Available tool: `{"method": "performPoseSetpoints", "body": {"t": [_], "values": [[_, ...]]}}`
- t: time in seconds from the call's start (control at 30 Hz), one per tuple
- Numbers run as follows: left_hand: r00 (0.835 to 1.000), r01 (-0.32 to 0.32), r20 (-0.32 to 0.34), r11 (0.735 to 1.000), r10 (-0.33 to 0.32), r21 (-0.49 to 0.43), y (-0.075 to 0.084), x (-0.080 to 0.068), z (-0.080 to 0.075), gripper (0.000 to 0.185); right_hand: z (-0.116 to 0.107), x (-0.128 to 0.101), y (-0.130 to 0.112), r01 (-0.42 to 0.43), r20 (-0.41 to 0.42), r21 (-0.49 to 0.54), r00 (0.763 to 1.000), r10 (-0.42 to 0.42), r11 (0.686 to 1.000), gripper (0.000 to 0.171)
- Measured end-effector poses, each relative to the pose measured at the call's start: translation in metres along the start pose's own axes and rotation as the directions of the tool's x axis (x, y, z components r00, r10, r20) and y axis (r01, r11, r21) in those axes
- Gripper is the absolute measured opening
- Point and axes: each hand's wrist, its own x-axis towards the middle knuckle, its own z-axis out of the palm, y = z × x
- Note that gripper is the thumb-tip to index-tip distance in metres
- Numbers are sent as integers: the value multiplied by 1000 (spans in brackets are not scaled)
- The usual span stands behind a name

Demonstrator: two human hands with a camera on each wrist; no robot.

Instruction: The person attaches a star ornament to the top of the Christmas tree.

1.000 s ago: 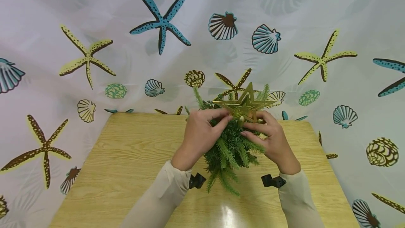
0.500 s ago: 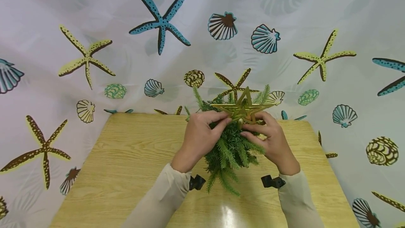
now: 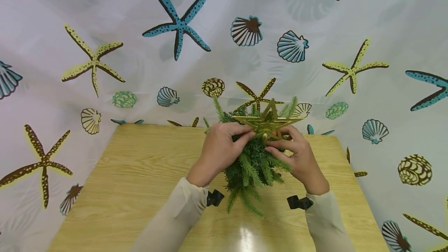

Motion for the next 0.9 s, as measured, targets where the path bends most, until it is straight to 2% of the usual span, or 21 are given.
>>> {"method": "performPoseSetpoints", "body": {"t": [0.17,0.3,0.43,0.57,0.7,0.8,0.9], "values": [[999,32,13,999,-32,-28,1,-1,-1,14,-1,-2,-4,8,2,-21,1000,-8,1000,22],[998,66,4,995,-66,-81,2,0,-1,15,-2,-2,-5,20,-12,-82,1000,-21,996,21],[996,89,25,987,-87,-133,2,2,-3,15,-4,-2,-5,41,-48,-139,998,-48,989,23],[991,130,58,976,-122,-172,1,2,-5,13,-6,-2,-8,55,-95,-112,993,-66,992,30],[985,168,79,967,-156,-189,-1,1,-7,11,-10,-5,-12,37,-134,-68,990,-45,997,32],[983,178,85,967,-165,-181,-2,0,-10,11,-13,-7,-15,19,-152,-45,988,-26,999,31],[986,159,67,971,-150,-178,-2,-2,-15,12,-17,-10,-18,14,-176,-33,984,-20,999,25]]}}
